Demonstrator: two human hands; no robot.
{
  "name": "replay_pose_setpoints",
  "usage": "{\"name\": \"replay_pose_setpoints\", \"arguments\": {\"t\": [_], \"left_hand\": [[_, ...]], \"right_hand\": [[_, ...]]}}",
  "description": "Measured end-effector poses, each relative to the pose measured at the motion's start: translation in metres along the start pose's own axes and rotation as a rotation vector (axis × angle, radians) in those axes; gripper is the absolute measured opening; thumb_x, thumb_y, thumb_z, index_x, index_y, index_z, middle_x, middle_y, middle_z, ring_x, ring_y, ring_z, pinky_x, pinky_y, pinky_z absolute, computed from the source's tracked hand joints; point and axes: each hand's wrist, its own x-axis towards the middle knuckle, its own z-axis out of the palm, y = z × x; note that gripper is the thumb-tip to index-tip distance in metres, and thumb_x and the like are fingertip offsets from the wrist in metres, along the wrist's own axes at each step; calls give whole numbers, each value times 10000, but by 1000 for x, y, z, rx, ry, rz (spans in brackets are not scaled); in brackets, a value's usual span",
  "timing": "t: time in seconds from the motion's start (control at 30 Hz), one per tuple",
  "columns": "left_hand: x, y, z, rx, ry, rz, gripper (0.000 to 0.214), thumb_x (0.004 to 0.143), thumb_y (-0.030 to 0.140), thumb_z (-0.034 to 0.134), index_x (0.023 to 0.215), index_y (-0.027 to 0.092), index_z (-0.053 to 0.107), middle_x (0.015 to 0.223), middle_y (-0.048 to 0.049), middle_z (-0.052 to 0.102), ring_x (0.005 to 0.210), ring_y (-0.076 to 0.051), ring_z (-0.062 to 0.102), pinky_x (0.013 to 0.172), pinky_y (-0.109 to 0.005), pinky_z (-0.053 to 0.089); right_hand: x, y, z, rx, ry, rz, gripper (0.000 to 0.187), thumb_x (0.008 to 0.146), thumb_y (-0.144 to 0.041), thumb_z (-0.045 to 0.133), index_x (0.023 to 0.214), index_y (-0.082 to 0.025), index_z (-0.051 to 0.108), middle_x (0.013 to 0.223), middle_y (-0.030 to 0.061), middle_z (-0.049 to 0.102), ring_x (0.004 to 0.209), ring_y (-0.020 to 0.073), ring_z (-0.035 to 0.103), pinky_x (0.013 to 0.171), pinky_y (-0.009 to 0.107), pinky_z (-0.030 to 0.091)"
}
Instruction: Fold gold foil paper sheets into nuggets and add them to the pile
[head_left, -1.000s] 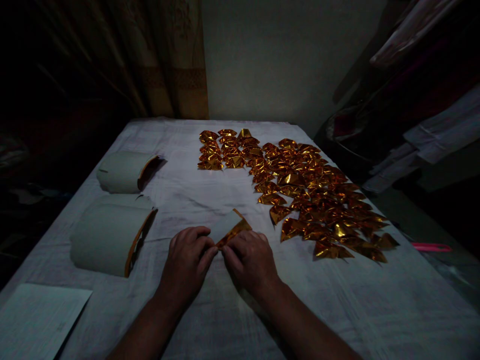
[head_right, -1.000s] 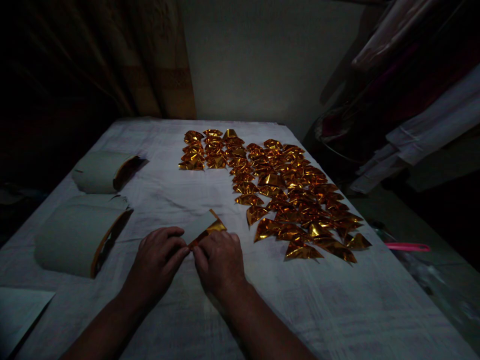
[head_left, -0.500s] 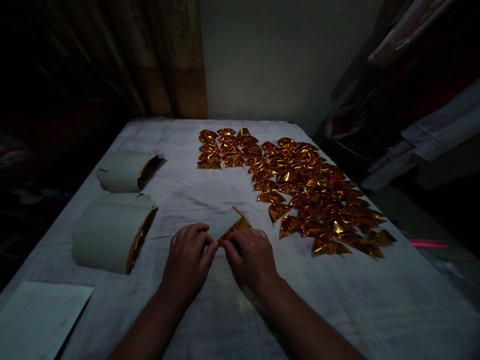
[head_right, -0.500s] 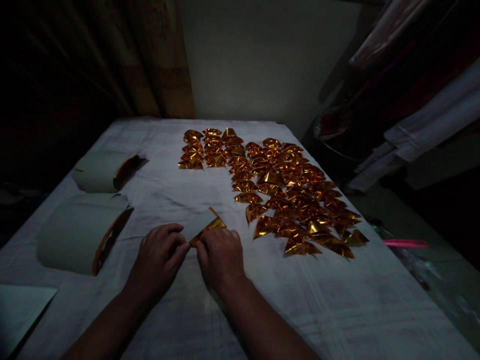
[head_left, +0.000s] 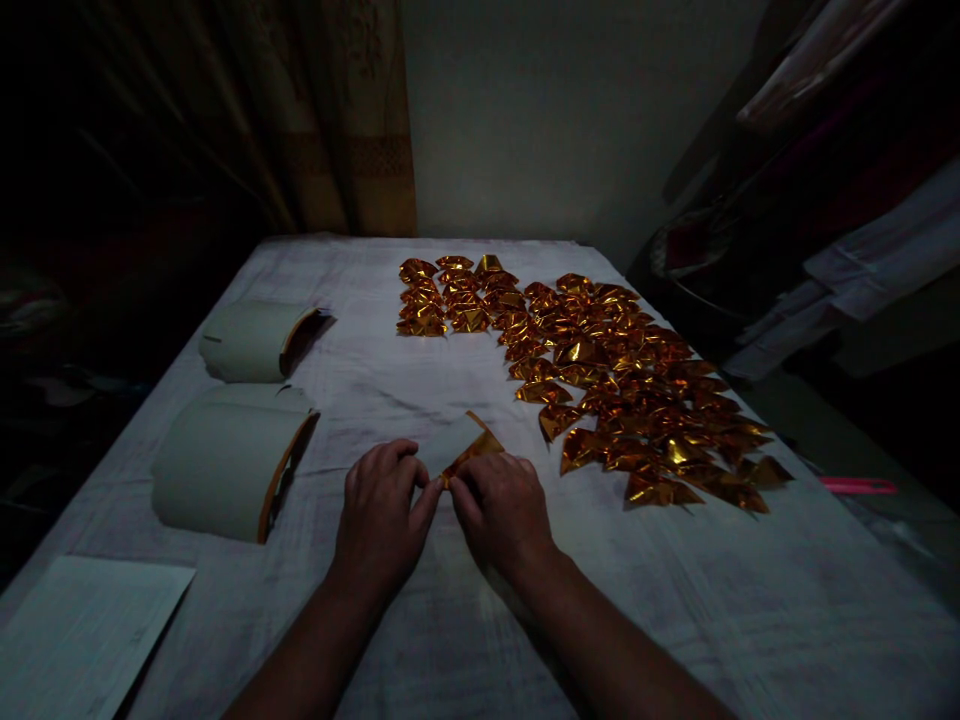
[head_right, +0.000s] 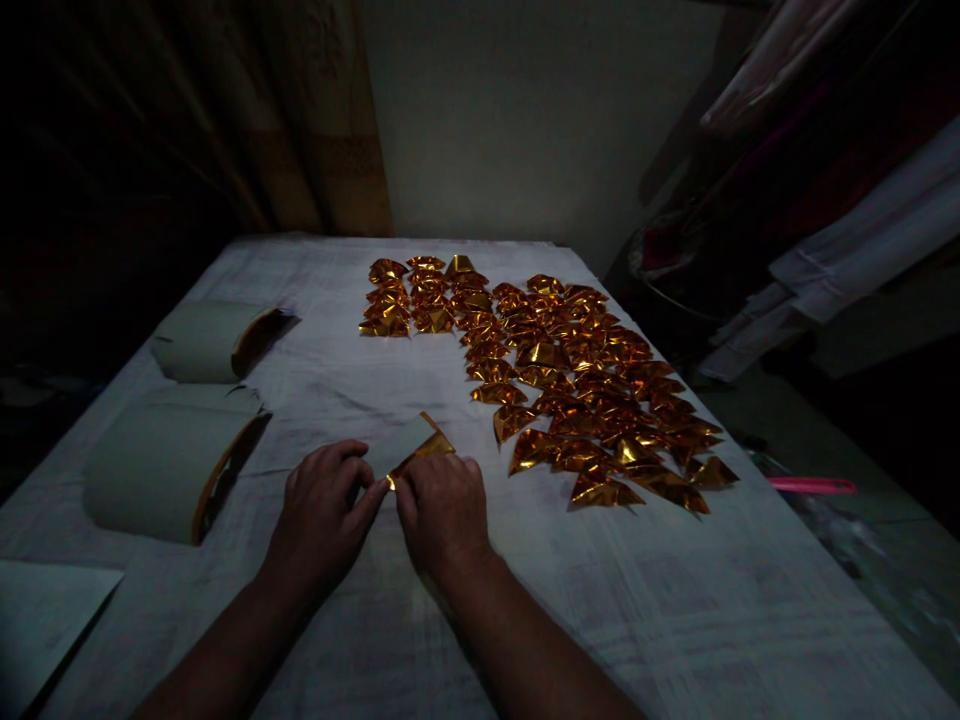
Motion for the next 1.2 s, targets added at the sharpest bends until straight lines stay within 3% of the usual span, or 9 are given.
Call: {"name": "replay_pose_setpoints", "arguments": {"t": [0.27,0.53,0.93,1.0,1.2], "left_hand": [[1,1,1,4,-5,-3,121,902,301,602,809,233,565,1148,-88,633,1157,-302,539,1006,-527,390],[2,-1,0,-28,-22,-25,76,896,276,585,830,241,572,1159,-80,634,1171,-283,528,1029,-520,372],[3,-3,-2,-34,-15,-10,74,873,189,538,863,251,577,1137,-64,648,1155,-276,543,1015,-502,381],[3,0,-1,-4,2,-15,28,875,225,575,865,245,559,1130,-72,642,1143,-283,546,1016,-515,371],[5,13,2,96,32,-39,197,855,371,669,873,240,522,1084,-80,623,1071,-300,551,969,-501,397]], "right_hand": [[1,-3,-1,2,-5,24,111,909,-289,652,842,-216,604,790,26,651,808,213,572,738,333,301],[-3,3,-3,73,-52,33,104,873,-140,633,851,-226,579,845,10,657,853,207,584,765,327,332],[-3,4,-6,69,-49,42,115,862,-126,639,843,-223,580,857,16,659,880,219,589,781,338,326],[-3,4,-6,63,-56,42,108,870,-131,632,848,-225,583,863,17,662,882,219,586,785,339,326],[-2,3,-8,67,-71,49,115,869,-138,668,842,-219,592,860,13,661,862,214,579,768,339,314]]}}
